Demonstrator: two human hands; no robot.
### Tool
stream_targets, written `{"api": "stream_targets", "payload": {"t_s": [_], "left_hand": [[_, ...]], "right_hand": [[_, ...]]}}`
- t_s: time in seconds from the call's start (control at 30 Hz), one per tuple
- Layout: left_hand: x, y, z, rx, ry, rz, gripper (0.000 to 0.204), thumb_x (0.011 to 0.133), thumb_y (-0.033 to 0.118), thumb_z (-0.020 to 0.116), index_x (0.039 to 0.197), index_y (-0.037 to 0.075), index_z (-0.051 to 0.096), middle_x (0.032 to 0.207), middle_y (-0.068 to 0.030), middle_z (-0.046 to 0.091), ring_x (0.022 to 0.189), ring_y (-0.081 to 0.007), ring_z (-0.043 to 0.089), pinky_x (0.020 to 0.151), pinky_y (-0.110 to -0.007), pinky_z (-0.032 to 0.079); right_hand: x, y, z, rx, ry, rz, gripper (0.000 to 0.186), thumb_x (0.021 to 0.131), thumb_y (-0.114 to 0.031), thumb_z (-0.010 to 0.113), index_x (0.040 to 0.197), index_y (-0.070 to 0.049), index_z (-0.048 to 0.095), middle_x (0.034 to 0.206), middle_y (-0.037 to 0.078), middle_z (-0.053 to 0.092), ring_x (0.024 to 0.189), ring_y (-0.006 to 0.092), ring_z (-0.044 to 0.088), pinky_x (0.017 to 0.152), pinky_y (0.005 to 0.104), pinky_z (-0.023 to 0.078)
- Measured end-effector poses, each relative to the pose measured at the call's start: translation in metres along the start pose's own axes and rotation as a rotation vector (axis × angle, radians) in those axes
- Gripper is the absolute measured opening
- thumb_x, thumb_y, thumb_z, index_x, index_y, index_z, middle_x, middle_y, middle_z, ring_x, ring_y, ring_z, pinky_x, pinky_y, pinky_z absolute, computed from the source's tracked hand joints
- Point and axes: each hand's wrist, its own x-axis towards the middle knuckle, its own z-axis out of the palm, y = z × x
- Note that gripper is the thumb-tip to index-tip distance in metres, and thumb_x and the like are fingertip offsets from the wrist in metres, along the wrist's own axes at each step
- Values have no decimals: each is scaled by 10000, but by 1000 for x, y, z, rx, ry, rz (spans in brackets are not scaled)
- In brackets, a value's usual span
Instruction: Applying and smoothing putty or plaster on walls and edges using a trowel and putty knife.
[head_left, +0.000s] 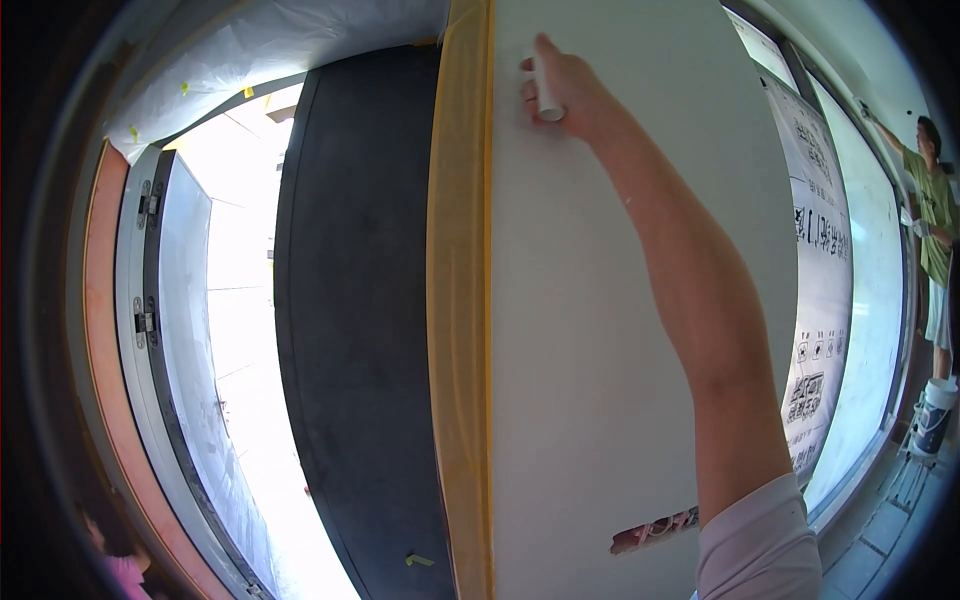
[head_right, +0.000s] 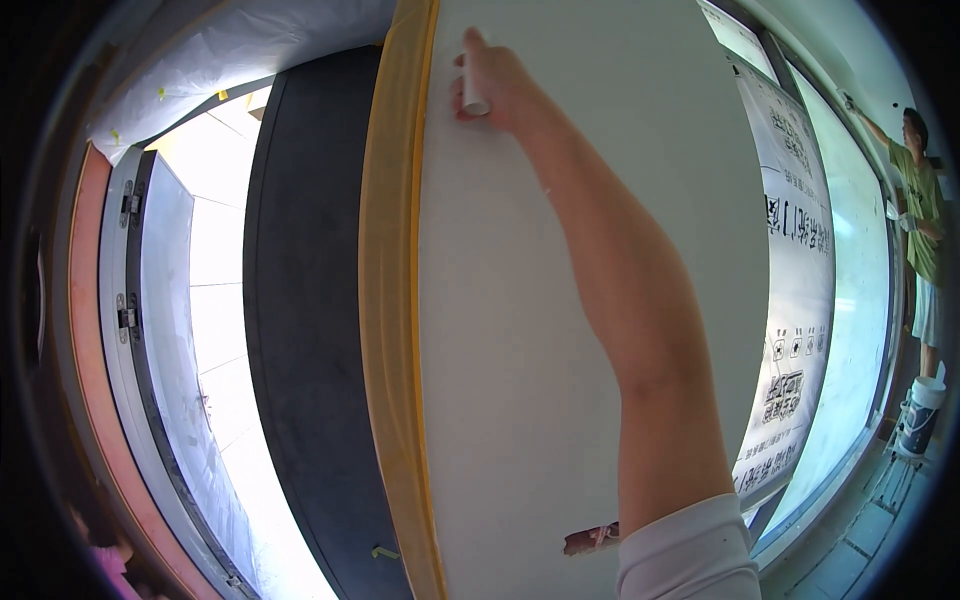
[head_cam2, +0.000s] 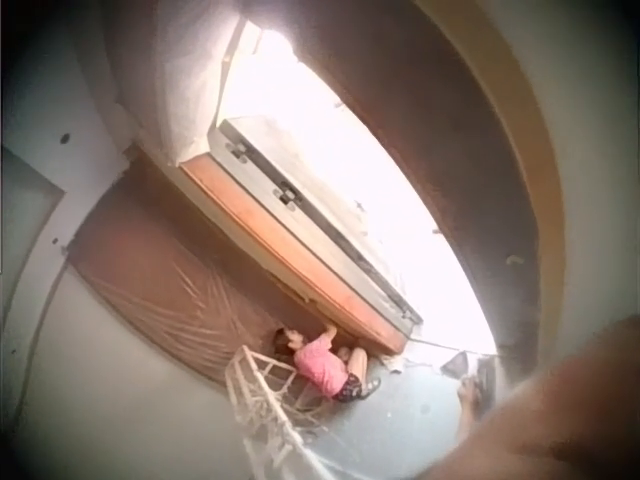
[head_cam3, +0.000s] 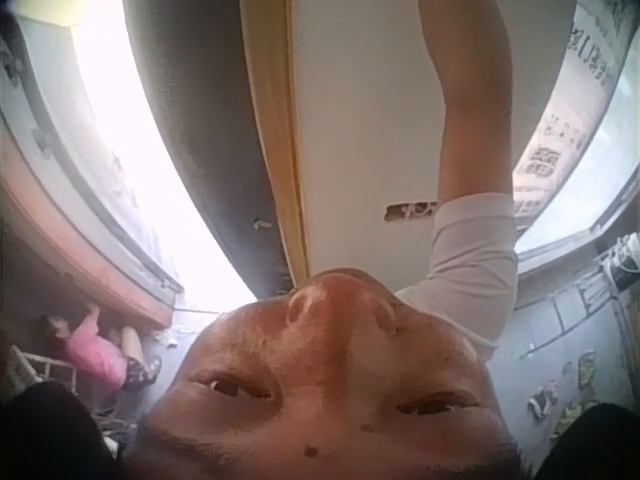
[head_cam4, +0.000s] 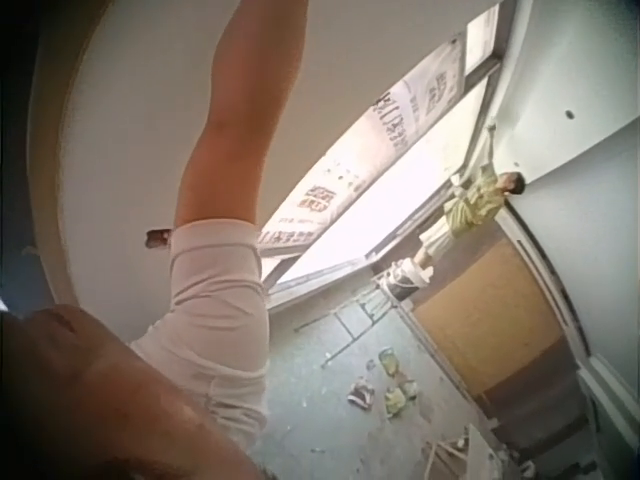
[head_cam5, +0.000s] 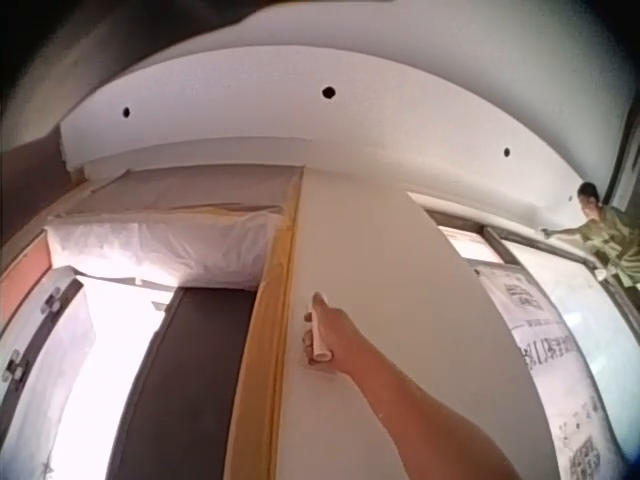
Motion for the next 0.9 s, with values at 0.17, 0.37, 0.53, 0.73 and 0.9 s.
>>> {"api": "stream_targets", "payload": {"t_s": [0.17, 0.37, 0.53, 0.73, 0.9], "left_hand": [[-9, 18, -34, 15, -45, 12, 352, 998, 368, 494, 773, 115, 591, 603, 21, 531, 464, -102, 458, 403, -268, 342], [-35, 31, -49, -14, -85, 20, 366, 1003, 379, 482, 776, 114, 593, 602, 21, 530, 461, -103, 456, 401, -269, 341], [-58, 51, -45, -19, -128, 29, 378, 1006, 388, 472, 778, 113, 596, 600, 22, 528, 459, -104, 453, 400, -271, 339], [-93, 47, -32, -90, -129, 22, 393, 1011, 399, 460, 780, 112, 599, 599, 22, 526, 456, -105, 451, 398, -273, 338], [-116, 39, -11, -150, -161, 12, 406, 1014, 408, 451, 782, 111, 601, 597, 22, 525, 453, -106, 449, 396, -274, 336]], "right_hand": [[-88, 30, 33, 13, -3, 68, 502, 1005, -457, 398, 1093, 31, 478, 615, 101, 502, 431, 230, 503, 426, 392, 427], [-176, 65, 2, -129, -6, 169, 524, 1009, -514, 392, 1112, -10, 495, 570, 58, 475, 407, 195, 462, 398, 351, 391], [-73, 16, -34, -28, 152, 29, 505, 1013, -486, 386, 1095, -3, 509, 625, 52, 502, 450, 189, 495, 431, 340, 402], [-111, 33, 33, -61, -13, 75, 463, 1011, -435, 391, 1089, 7, 503, 616, 62, 494, 423, 189, 484, 432, 358, 404], [-189, 64, 1, -139, -41, 145, 460, 1018, -448, 393, 1038, -1, 501, 574, 64, 484, 394, 180, 478, 405, 356, 399]]}}
